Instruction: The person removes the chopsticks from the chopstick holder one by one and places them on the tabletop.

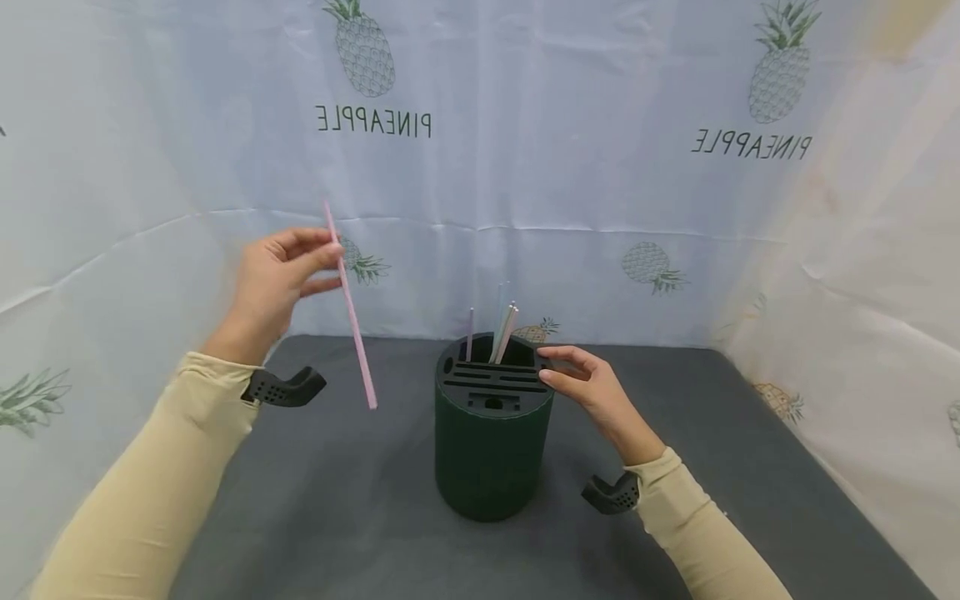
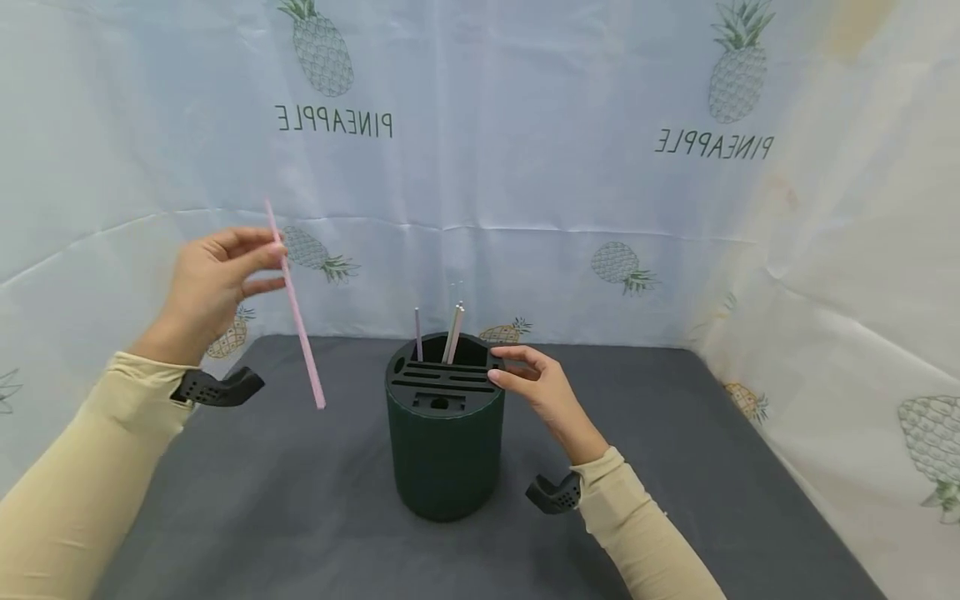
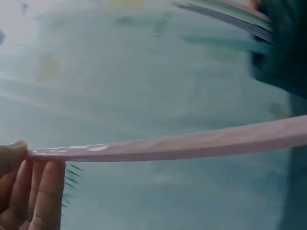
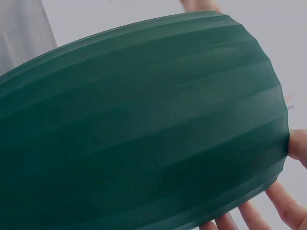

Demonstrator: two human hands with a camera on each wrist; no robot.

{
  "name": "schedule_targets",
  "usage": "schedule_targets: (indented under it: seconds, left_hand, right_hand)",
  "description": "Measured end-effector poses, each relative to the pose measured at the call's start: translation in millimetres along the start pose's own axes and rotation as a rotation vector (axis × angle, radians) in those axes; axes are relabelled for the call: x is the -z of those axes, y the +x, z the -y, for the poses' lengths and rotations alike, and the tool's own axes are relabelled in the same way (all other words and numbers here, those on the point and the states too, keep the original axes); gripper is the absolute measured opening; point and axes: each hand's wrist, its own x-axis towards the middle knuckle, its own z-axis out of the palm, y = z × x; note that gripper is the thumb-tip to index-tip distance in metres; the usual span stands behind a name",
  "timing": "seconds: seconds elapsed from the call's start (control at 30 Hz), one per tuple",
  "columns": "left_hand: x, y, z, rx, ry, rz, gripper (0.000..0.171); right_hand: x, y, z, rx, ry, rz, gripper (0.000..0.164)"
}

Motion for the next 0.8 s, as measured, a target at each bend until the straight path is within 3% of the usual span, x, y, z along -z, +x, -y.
schedule_targets:
  seconds: [0.17,0.3,0.4,0.6,0.8]
  left_hand:
    - [16.9,-8.8,74.7,0.286,0.269,0.084,0.015]
    - [26.6,-24.1,129.3,0.465,0.381,0.116,0.035]
    - [29.6,-35.9,160.4,0.553,0.433,0.134,0.038]
    - [29.2,-51.9,201.1,0.651,0.422,0.123,0.037]
    - [23.8,-58.8,220.3,0.713,0.430,0.115,0.030]
  right_hand:
    - [1,0,0,-0.006,-0.002,-0.004,0.048]
    - [0,0,0,-0.012,0.004,0.004,0.048]
    - [0,0,0,-0.011,0.004,0.007,0.048]
    - [0,0,1,-0.006,0.009,0.010,0.048]
    - [-1,-1,2,-0.001,0.011,0.009,0.048]
